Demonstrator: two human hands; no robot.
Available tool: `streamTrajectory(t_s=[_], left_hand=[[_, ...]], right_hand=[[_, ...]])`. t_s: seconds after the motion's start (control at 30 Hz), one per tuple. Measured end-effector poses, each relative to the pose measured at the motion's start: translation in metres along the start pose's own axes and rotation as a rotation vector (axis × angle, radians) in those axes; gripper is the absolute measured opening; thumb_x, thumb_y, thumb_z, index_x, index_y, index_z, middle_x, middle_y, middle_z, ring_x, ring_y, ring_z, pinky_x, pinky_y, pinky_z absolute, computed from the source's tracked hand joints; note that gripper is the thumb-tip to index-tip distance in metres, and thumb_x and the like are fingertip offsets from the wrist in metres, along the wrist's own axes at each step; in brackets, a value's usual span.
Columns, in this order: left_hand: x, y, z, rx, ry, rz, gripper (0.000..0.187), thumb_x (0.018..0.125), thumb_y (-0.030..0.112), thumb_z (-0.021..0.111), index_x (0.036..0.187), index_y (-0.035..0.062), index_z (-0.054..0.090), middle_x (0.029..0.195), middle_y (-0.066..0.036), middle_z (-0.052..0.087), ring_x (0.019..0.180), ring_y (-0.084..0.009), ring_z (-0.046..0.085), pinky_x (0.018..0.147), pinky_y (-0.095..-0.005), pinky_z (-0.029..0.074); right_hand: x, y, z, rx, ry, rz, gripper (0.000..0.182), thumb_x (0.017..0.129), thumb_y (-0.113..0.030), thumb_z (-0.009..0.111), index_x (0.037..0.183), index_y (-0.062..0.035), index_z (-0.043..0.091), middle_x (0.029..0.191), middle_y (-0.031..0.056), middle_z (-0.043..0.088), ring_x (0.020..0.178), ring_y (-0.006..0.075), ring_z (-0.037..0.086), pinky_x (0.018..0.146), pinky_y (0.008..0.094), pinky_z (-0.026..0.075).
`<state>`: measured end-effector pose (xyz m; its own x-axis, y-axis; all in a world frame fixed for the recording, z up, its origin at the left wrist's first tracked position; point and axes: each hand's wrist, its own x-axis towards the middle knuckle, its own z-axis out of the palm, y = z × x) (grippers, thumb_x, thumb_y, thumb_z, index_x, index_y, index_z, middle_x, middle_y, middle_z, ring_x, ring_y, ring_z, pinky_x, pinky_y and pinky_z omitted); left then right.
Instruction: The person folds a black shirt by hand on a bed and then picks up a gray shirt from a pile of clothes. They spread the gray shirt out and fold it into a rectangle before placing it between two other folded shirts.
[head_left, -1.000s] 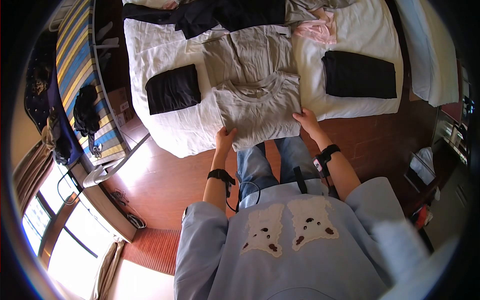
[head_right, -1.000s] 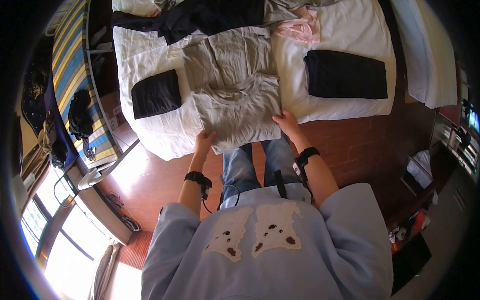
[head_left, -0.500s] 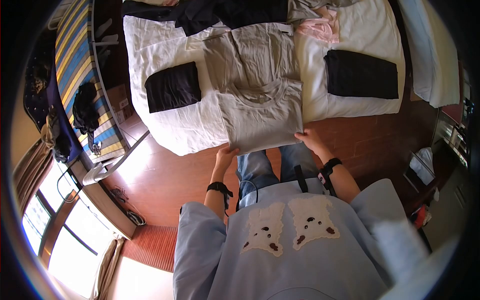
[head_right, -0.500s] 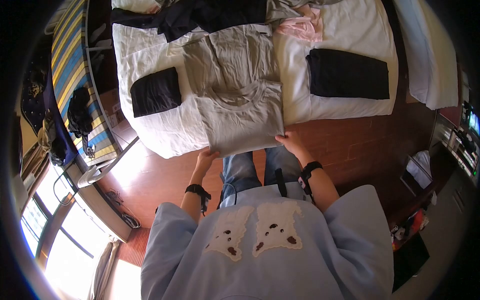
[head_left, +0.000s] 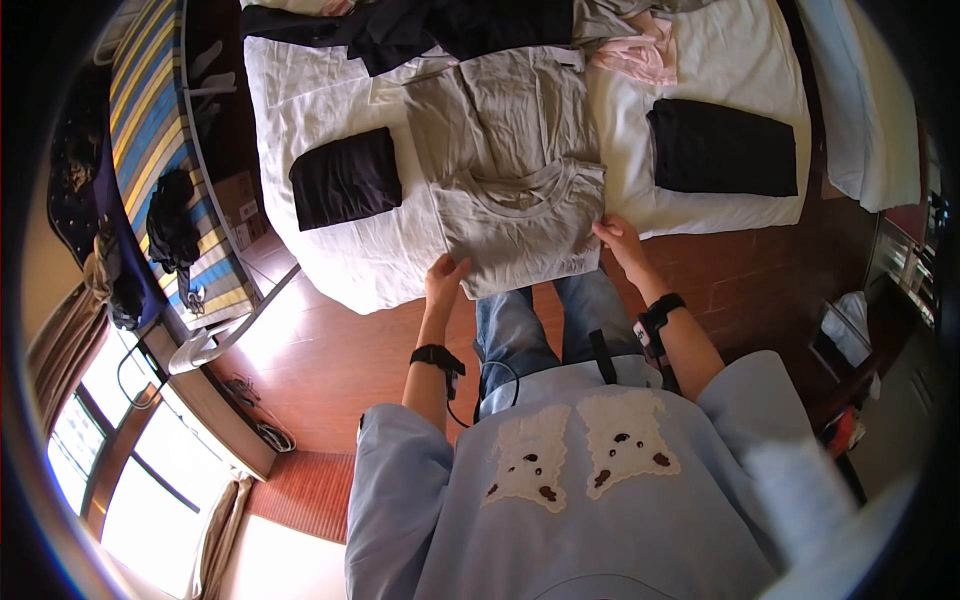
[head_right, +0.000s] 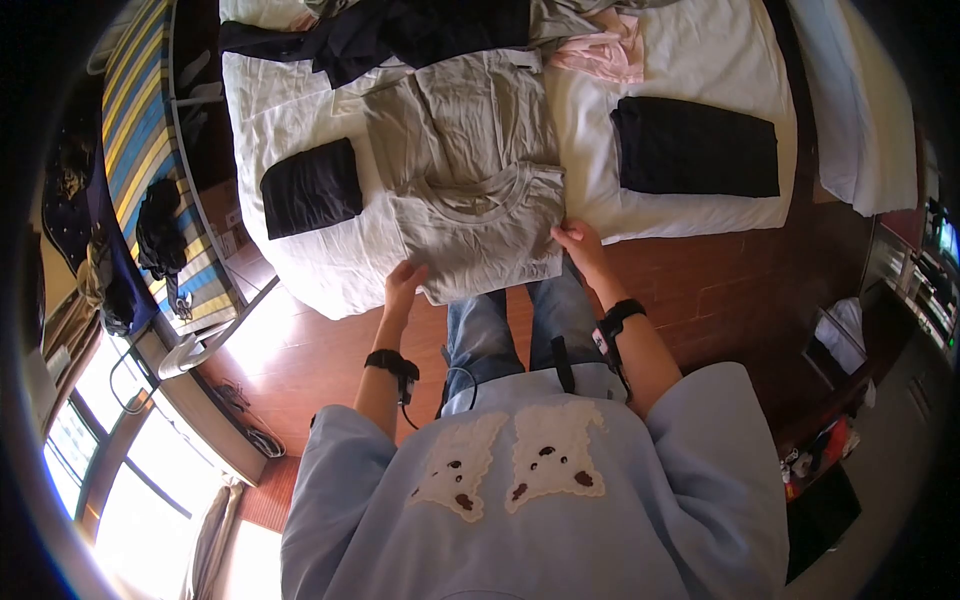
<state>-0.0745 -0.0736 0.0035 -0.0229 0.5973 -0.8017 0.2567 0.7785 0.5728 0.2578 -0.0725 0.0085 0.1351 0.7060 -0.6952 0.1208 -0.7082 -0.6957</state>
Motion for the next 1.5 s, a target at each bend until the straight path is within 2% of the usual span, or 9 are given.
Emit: streamTrajectory(t_s=[0.07, 0.23, 0.6, 0.8, 0.9, 1.1, 1.27, 1.4, 1.5], left_hand=[[0.002, 0.026, 0.005, -0.146, 0.019, 0.081, 0.021, 0.072, 0.017, 0.062, 0.077, -0.0015, 0.054, 0.068, 0.000, 0.052, 0.064, -0.0059, 0.044, 0.057, -0.0205, 0.036], [0.035, 0.053, 0.006, -0.394, -0.050, 0.129, 0.026, 0.078, 0.016, 0.056, 0.098, -0.0002, 0.052, 0.090, -0.002, 0.056, 0.081, -0.0090, 0.050, 0.074, -0.0220, 0.038], [0.067, 0.089, 0.000, -0.227, 0.111, 0.182, 0.030, 0.073, 0.012, 0.058, 0.100, 0.0005, 0.053, 0.083, -0.004, 0.057, 0.073, -0.0107, 0.050, 0.066, -0.0226, 0.038], [0.070, 0.091, -0.007, 0.206, 0.168, 0.157, 0.042, 0.064, 0.020, 0.063, 0.101, 0.0019, 0.055, 0.091, -0.011, 0.058, 0.081, -0.0176, 0.055, 0.070, -0.0266, 0.041], [0.064, 0.127, -0.003, 0.361, 0.147, 0.166, 0.041, 0.061, 0.023, 0.065, 0.096, 0.0023, 0.057, 0.093, -0.014, 0.058, 0.083, -0.0208, 0.056, 0.071, -0.0282, 0.042], [0.086, 0.109, -0.009, 0.419, 0.339, 0.447, 0.040, 0.061, 0.023, 0.067, 0.096, 0.0044, 0.057, 0.085, -0.015, 0.057, 0.078, -0.0237, 0.056, 0.069, -0.0314, 0.043], [0.071, 0.109, -0.001, 0.154, 0.499, 0.261, 0.047, 0.065, 0.026, 0.066, 0.099, -0.0014, 0.051, 0.085, -0.013, 0.057, 0.077, -0.0231, 0.055, 0.069, -0.0309, 0.042], [0.060, 0.097, 0.002, -0.007, 0.302, 0.033, 0.045, 0.068, 0.029, 0.066, 0.093, -0.0056, 0.052, 0.085, -0.010, 0.057, 0.075, -0.0165, 0.053, 0.069, -0.0261, 0.040], [0.065, 0.084, -0.003, -0.109, 0.125, 0.019, 0.041, 0.070, 0.029, 0.064, 0.092, -0.0047, 0.054, 0.084, -0.007, 0.057, 0.074, -0.0127, 0.051, 0.068, -0.0238, 0.039]], right_hand=[[0.009, -0.014, 0.002, 0.202, 0.017, 0.098, 0.019, 0.074, -0.022, 0.060, 0.077, -0.0043, 0.053, 0.064, -0.0035, 0.046, 0.060, 0.0068, 0.042, 0.054, 0.0212, 0.033], [0.036, -0.062, 0.003, 0.282, -0.007, 0.039, 0.025, 0.075, -0.021, 0.060, 0.089, -0.0017, 0.054, 0.079, -0.0006, 0.053, 0.073, 0.0081, 0.047, 0.069, 0.0209, 0.035], [0.064, -0.093, 0.000, 0.311, -0.028, -0.086, 0.018, 0.073, -0.008, 0.057, 0.090, -0.0030, 0.057, 0.078, -0.0005, 0.054, 0.074, 0.0087, 0.049, 0.070, 0.0208, 0.037], [0.089, -0.088, 0.001, -0.099, -0.140, -0.214, 0.020, 0.068, -0.010, 0.060, 0.087, -0.0028, 0.059, 0.082, 0.0034, 0.057, 0.077, 0.0156, 0.053, 0.071, 0.0256, 0.040], [0.090, -0.096, 0.005, -0.627, -0.106, -0.187, 0.021, 0.067, -0.012, 0.061, 0.086, -0.0027, 0.059, 0.086, 0.0083, 0.057, 0.081, 0.0223, 0.054, 0.070, 0.0285, 0.041], [0.103, -0.075, 0.007, -0.428, 0.279, -0.580, 0.037, 0.063, -0.019, 0.067, 0.093, -0.0022, 0.056, 0.084, 0.0136, 0.056, 0.078, 0.0275, 0.055, 0.069, 0.0313, 0.044], [0.118, -0.038, -0.003, -0.239, 0.207, -0.176, 0.047, 0.061, -0.027, 0.071, 0.094, 0.0025, 0.054, 0.087, 0.0165, 0.057, 0.080, 0.0261, 0.056, 0.071, 0.0298, 0.044], [0.093, -0.063, -0.004, -0.344, -0.050, 0.139, 0.037, 0.070, -0.026, 0.065, 0.091, 0.0026, 0.057, 0.088, 0.0081, 0.058, 0.077, 0.0118, 0.053, 0.067, 0.0235, 0.040], [0.075, -0.078, -0.003, -0.075, -0.149, 0.115, 0.042, 0.071, -0.031, 0.063, 0.096, 0.0027, 0.055, 0.088, 0.0068, 0.057, 0.079, 0.0122, 0.051, 0.071, 0.0233, 0.038]])
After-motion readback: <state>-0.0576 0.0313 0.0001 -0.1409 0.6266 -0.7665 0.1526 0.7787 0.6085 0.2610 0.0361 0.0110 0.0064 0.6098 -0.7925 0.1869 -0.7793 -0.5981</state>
